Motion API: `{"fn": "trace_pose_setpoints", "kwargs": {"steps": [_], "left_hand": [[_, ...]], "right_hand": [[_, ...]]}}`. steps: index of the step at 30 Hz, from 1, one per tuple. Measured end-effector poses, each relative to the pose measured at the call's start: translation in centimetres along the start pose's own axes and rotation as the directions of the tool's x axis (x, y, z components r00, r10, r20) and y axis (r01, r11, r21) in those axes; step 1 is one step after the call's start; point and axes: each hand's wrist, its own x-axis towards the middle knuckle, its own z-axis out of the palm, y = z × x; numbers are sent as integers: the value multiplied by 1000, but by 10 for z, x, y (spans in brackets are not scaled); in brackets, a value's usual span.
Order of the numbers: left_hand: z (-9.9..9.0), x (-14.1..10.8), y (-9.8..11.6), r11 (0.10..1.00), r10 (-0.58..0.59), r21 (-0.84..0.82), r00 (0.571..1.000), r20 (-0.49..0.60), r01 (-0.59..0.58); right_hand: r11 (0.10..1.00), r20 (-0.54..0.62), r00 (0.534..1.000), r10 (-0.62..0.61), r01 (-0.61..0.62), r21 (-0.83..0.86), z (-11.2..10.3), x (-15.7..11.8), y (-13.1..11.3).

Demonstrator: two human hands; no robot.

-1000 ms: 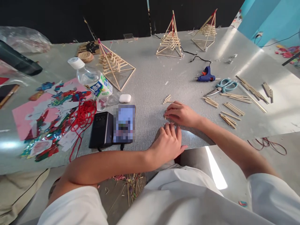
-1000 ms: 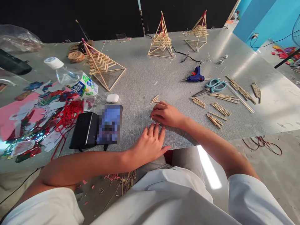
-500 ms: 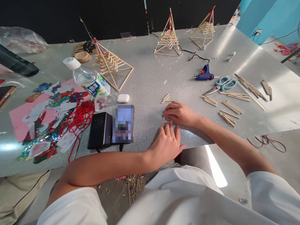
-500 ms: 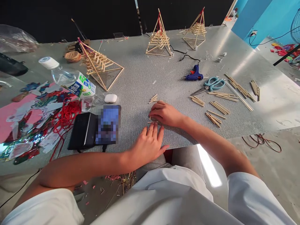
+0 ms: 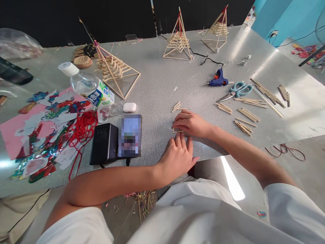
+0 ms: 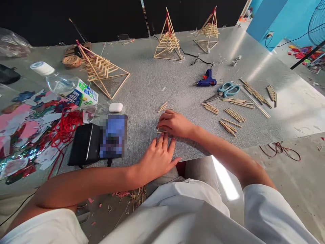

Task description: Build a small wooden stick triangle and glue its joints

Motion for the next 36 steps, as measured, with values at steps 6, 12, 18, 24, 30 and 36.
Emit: {"fn": "trace_pose_setpoints", "kwargs": {"steps": [6, 12, 18, 24, 30, 36], "left_hand": [[-2, 1, -1, 999, -5, 37, 1000, 16, 5], [-1, 0, 0, 1000, -13, 27, 1000, 11, 13], [1, 0, 1, 999, -5, 53, 1000, -16, 5], [-20, -8, -14, 981, 138, 163, 962, -235, -101], [-41, -1, -34, 960, -86, 242, 969, -233, 144], [-38, 6, -35, 965, -200, 133, 963, -182, 225]], "right_hand": [[1000, -2, 1000, -21, 21, -3, 1, 1, 0], [999, -1, 999, -36, 36, -9, 0, 1, 0], [996, 18, 999, -48, 49, -72, -4, 1, -3], [986, 26, 998, -50, 54, -155, -9, 3, -4], [999, -64, 998, -16, 19, 40, -13, 4, -4], [951, -15, 1000, 25, -19, 308, -22, 2, -18]]}}
